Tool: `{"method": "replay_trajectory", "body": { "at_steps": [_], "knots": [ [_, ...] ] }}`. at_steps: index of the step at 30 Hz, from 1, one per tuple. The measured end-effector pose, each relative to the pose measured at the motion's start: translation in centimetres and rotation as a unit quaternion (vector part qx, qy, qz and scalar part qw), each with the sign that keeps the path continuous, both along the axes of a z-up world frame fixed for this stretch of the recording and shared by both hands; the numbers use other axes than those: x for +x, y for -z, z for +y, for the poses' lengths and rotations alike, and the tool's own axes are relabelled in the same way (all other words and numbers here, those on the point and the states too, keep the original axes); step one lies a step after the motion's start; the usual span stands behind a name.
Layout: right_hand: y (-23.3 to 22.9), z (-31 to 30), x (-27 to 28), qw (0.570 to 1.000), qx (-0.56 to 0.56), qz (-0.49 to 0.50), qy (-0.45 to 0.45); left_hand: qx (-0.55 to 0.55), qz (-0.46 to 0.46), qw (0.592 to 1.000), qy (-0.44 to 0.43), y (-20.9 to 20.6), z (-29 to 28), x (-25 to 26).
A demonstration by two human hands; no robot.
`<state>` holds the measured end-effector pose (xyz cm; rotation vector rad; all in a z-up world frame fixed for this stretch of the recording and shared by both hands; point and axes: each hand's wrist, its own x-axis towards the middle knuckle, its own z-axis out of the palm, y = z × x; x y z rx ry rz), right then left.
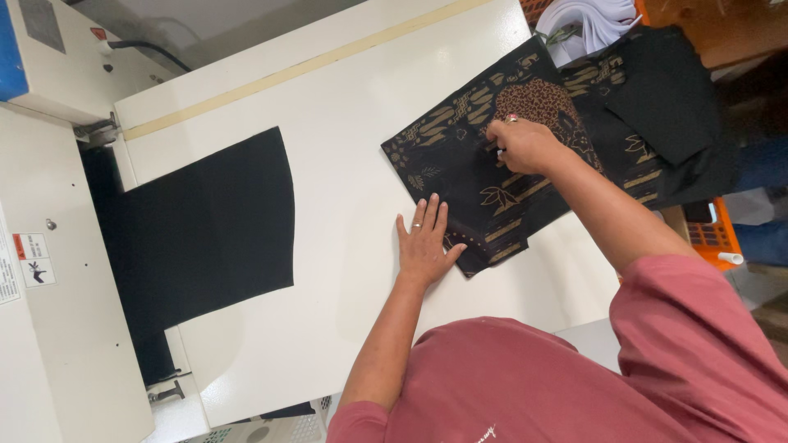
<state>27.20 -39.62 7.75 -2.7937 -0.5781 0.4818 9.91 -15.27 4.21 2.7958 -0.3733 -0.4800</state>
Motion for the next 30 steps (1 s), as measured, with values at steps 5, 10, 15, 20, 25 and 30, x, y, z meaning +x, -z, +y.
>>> {"method": "replay_trajectory", "body": {
  "at_steps": [5, 10, 15, 20, 25, 30],
  "knots": [
    [-0.6, 0.2, -0.5, 0.999, -0.014, -0.024, -0.044, -0.002, 0.004, 1.000, -0.001, -0.1, 0.3, -0.3],
    [-1.0, 0.5, -0.4, 0.999, -0.014, 0.017, -0.034, -0.011, 0.004, 1.000, -0.005, -0.2, 0.3, -0.4],
    [-0.7, 0.7, -0.2, 0.998, -0.031, 0.013, -0.046, -0.019, -0.004, 1.000, -0.007, -0.1, 0.4, -0.4],
    [0.1, -0.3, -0.9, 0.998, -0.002, -0.031, -0.059, -0.030, -0.005, 0.999, -0.013, -0.2, 0.5, -0.6],
    [1.4, -2.6, -2.1, 0.990, 0.129, -0.002, 0.049, -0.034, -0.010, 0.999, -0.022, -0.1, 0.7, -1.0],
    [3.9, -3.3, -1.7, 0.827, 0.411, 0.074, 0.376, -0.040, -0.018, 0.999, -0.025, 0.0, 1.1, -1.9]
  ]
}}
